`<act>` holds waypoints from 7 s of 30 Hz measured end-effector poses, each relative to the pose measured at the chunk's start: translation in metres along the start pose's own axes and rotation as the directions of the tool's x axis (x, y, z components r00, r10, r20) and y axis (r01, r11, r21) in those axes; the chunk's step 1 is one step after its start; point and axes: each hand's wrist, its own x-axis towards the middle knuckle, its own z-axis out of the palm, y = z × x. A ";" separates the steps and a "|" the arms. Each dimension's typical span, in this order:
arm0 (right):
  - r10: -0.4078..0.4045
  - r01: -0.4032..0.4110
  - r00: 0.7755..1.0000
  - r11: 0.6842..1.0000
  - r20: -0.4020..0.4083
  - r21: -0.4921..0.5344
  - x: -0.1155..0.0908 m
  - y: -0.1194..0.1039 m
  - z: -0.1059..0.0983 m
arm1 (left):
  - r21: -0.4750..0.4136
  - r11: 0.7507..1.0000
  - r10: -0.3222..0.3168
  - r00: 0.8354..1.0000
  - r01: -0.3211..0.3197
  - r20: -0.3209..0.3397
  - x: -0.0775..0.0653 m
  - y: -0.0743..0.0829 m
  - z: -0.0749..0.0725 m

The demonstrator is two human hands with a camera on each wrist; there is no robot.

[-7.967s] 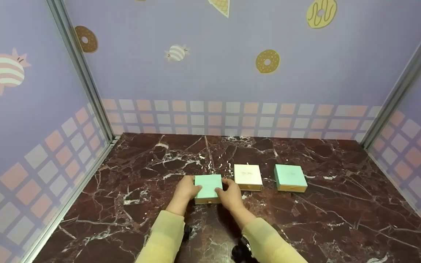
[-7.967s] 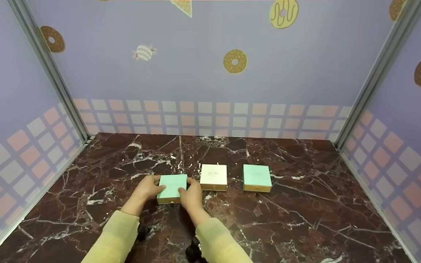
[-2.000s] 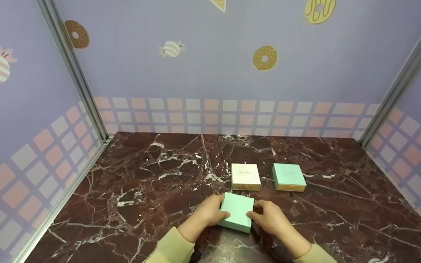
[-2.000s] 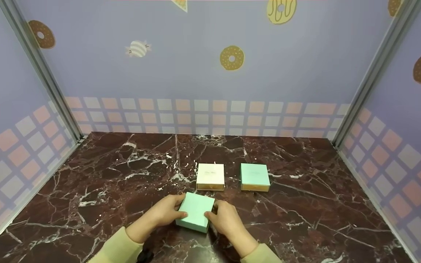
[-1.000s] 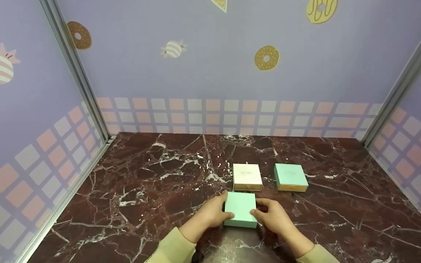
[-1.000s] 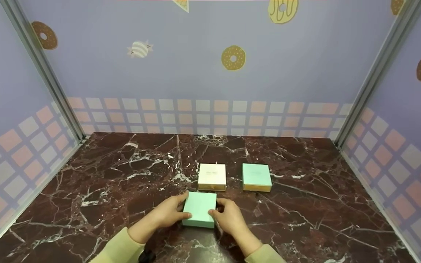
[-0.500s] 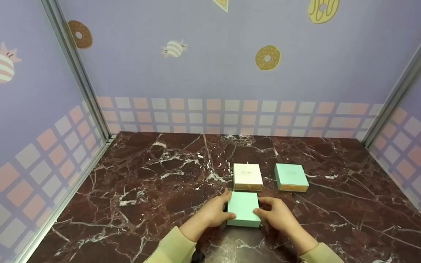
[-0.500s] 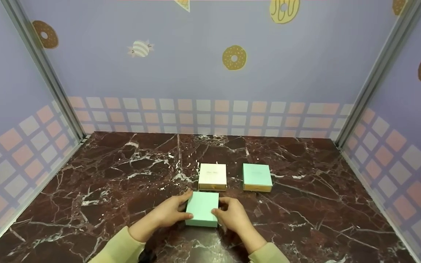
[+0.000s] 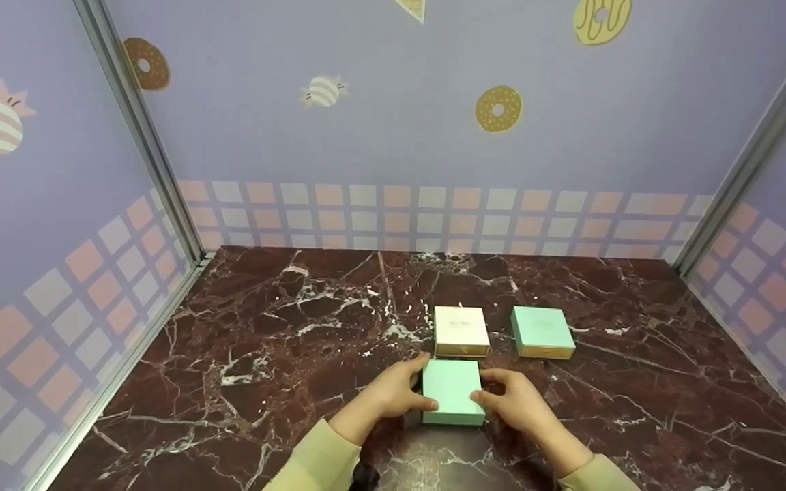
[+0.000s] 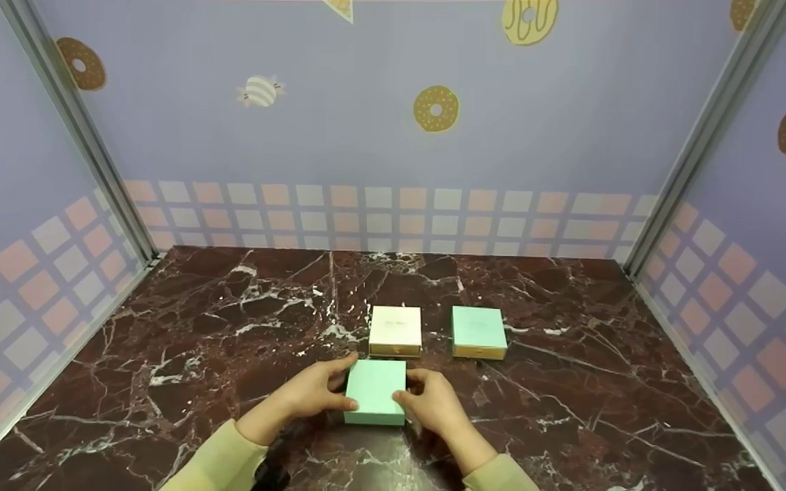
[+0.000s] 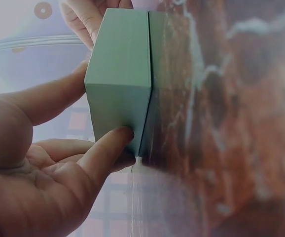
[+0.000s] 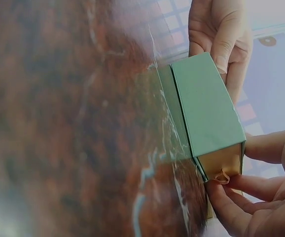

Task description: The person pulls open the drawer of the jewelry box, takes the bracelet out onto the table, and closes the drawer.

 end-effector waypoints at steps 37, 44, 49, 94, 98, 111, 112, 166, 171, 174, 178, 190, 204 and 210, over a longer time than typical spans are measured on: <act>0.049 -0.050 0.999 0.995 0.012 0.081 0.003 0.003 -0.002 | -0.145 0.989 -0.030 1.000 0.030 0.005 0.003 -0.004 0.002; 0.095 -0.096 0.995 0.974 0.016 0.204 0.007 0.010 -0.010 | -0.127 0.992 -0.020 1.000 0.020 0.005 0.004 -0.005 0.002; 0.091 -0.107 0.993 0.964 0.072 0.246 0.009 0.015 -0.014 | -0.128 0.992 -0.010 1.000 0.011 0.009 0.004 -0.006 0.002; 0.062 -0.070 0.997 0.974 0.048 0.215 0.008 0.019 -0.008 | -0.153 0.987 -0.048 0.999 0.051 0.019 0.004 -0.006 0.002; 0.063 -0.072 0.997 0.974 0.050 0.215 0.008 0.019 -0.010 | -0.159 0.986 -0.050 0.999 0.052 0.019 0.004 -0.005 0.002; 0.073 -0.082 0.996 0.979 0.059 0.185 0.008 0.022 -0.014 | -0.162 0.985 -0.052 0.999 0.053 0.012 0.004 -0.006 0.003; 0.073 -0.083 0.995 0.979 0.061 0.186 0.008 0.022 -0.014 | -0.162 0.985 -0.051 0.999 0.052 0.013 0.004 -0.006 0.003; 0.103 -0.125 0.981 0.984 0.165 0.129 0.011 0.031 -0.045 | -0.135 0.991 -0.014 1.000 0.015 0.008 0.004 -0.005 0.002; 0.105 -0.129 0.978 0.983 0.181 0.132 0.011 0.032 -0.048 | -0.133 0.991 -0.020 1.000 0.021 0.008 0.004 -0.005 0.002; 0.108 -0.135 0.976 0.981 0.187 0.136 0.011 0.031 -0.050 | -0.134 0.991 -0.021 1.000 0.021 0.006 0.004 -0.005 0.002; 0.110 -0.138 0.974 0.981 0.195 0.136 0.011 0.032 -0.052 | -0.140 0.990 -0.019 1.000 0.019 0.004 0.003 -0.004 0.002; 0.128 -0.152 0.972 0.982 0.198 0.112 0.009 0.031 -0.057 | -0.146 0.989 -0.026 1.000 0.027 0.006 0.002 -0.004 0.002; 0.129 -0.150 0.972 0.984 0.198 0.094 0.009 0.032 -0.062 | -0.141 0.990 -0.020 1.000 0.020 0.003 0.003 -0.005 0.003; 0.122 -0.143 0.970 0.986 0.212 0.087 0.009 0.032 -0.066 | -0.154 0.988 -0.027 1.000 0.028 0.009 0.002 -0.004 0.002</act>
